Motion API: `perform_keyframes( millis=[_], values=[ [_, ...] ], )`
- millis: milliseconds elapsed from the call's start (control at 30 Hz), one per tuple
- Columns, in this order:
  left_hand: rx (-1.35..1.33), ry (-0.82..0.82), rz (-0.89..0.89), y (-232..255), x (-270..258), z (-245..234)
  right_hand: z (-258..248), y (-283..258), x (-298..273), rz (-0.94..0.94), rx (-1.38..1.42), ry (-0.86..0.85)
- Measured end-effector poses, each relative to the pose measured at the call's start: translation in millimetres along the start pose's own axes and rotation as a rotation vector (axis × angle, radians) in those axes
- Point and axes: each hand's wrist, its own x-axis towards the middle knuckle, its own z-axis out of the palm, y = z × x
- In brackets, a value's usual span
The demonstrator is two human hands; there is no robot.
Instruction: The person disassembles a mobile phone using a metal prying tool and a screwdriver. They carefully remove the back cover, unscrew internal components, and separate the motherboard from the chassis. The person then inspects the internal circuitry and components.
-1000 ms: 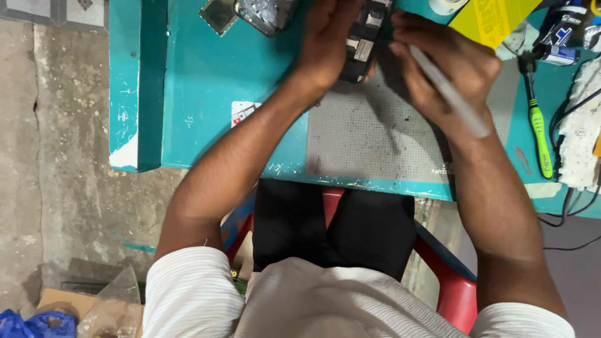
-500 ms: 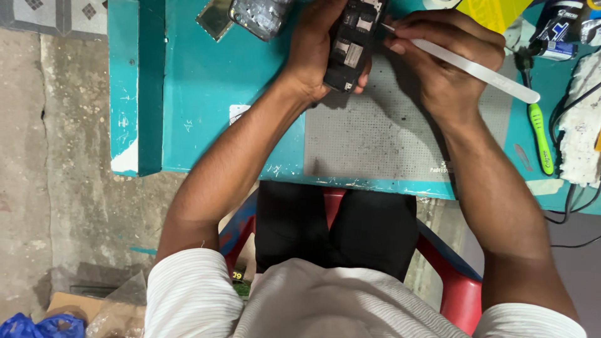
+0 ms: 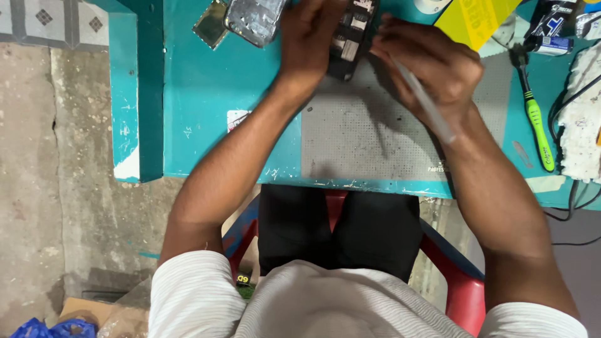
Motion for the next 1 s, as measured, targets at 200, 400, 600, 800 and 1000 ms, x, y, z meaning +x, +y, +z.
perform_keyframes(
  millis=[200,400,600,800,1000],
  values=[
    [0.329,-0.101,0.206,12.5,-0.2,-0.3,-5.5,-5.5,9.3,-0.027,-0.111,-0.058],
    [0.169,-0.244,0.036,12.4,-1.7,-3.6,-3.5,-1.6,5.8,-0.053,-0.096,-0.064],
    [0.076,-0.322,0.108,6.4,-0.4,-7.6,1.1,0.9,2.0,-0.090,-0.097,-0.041],
    [0.270,-0.290,0.126,11.4,1.9,-9.3,-0.8,-2.0,2.8,-0.070,-0.081,-0.058],
    [0.338,-0.309,0.095,16.1,5.8,-13.2,0.0,-2.1,-2.3,-0.071,-0.088,-0.079]
  ],
)
